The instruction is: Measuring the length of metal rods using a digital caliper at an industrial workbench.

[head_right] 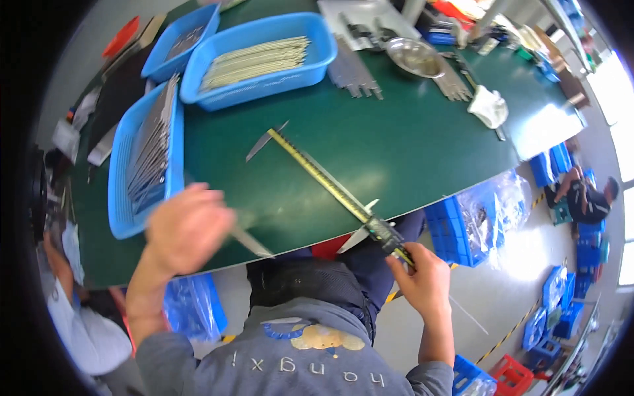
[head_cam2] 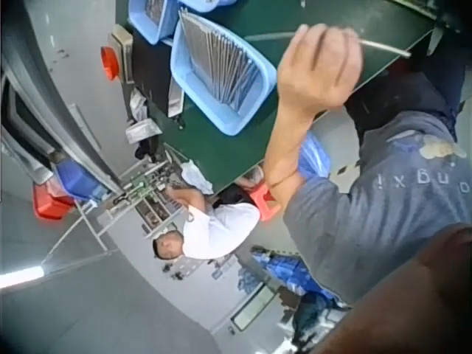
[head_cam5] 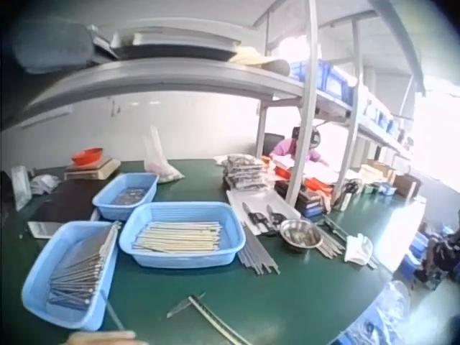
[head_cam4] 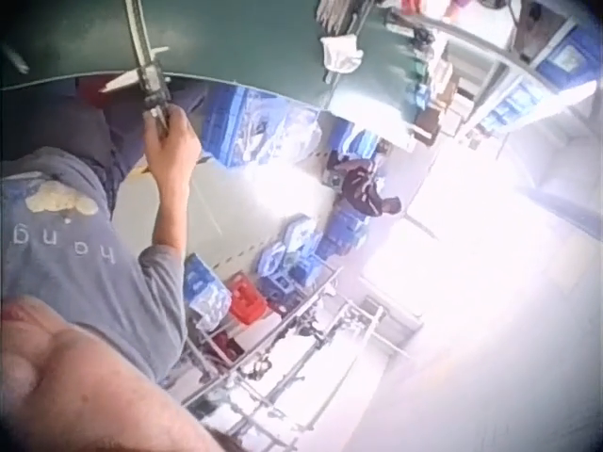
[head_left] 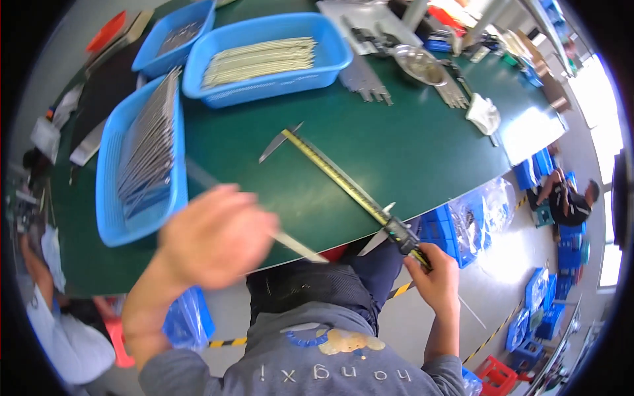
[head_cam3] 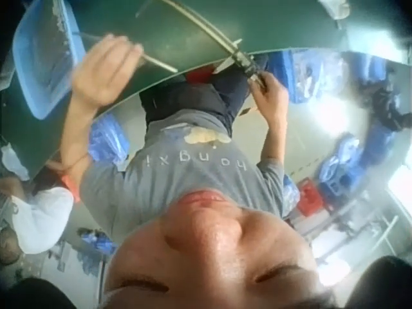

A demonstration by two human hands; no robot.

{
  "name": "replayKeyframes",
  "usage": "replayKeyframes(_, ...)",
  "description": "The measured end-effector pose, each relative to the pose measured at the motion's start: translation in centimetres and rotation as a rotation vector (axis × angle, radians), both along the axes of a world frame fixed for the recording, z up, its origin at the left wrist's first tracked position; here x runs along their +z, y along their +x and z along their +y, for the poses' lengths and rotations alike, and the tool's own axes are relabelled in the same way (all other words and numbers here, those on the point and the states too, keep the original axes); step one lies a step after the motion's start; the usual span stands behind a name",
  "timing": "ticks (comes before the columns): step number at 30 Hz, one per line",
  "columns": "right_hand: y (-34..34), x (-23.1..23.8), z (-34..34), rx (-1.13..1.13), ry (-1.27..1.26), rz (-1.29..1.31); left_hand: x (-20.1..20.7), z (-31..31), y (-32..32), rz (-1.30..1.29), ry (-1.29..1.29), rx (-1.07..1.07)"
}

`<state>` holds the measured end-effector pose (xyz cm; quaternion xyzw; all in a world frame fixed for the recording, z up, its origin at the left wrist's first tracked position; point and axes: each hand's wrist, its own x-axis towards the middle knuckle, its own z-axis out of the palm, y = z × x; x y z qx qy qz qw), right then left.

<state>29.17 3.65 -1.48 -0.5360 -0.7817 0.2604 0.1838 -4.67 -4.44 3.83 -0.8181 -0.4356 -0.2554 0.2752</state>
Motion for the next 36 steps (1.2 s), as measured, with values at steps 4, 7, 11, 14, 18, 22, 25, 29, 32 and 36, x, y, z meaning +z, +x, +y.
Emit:
replayKeyframes(4, 0.3, -0.6, 0.0, 0.006, 0.030, -0.016, -6.1, 4.8, 4.3, -0.074, -0.023, -0.253)
replayKeyframes(7, 0.0, -0.7, -0.4, 0.021, 0.045, -0.020, -8.6, 5.1, 4.8, -0.112, -0.016, -0.247)
replayKeyframes(11, 0.1, -0.4, -0.8, 0.018, 0.052, -0.026, -9.5, 5.0, 4.6, -0.081, -0.005, -0.219)
replayKeyframes(14, 0.2, -0.3, -0.9, 0.010, 0.027, -0.026, -9.7, 5.0, 4.8, -0.091, -0.014, -0.219)
replayKeyframes(18, 0.3, -0.1, -1.0, 0.006, 0.006, -0.036, -9.8, 5.0, 4.9, -0.083, -0.057, -0.198)
replayKeyframes(22, 0.2, -0.1, -1.1, 0.040, 0.005, -0.032, -9.9, 5.1, 4.7, -0.105, -0.119, -0.177)
replayKeyframes(25, 0.4, -0.2, -1.4, 0.030, -0.031, -0.031, -9.7, 5.1, 4.8, -0.129, -0.130, -0.212)
replayKeyframes(29, 0.0, 0.0, -1.5, 0.045, 0.035, -0.017, -8.4, 5.0, 4.1, -0.085, -0.251, -0.205)
replayKeyframes(32, -0.3, -0.3, -1.5, 0.080, 0.050, 0.021, -8.6, 5.0, 4.0, -0.127, -0.246, -0.223)
replayKeyframes(36, -0.6, 0.0, -1.8, 0.054, 0.049, -0.024, -8.4, 4.9, 3.8, -0.124, -0.245, -0.203)
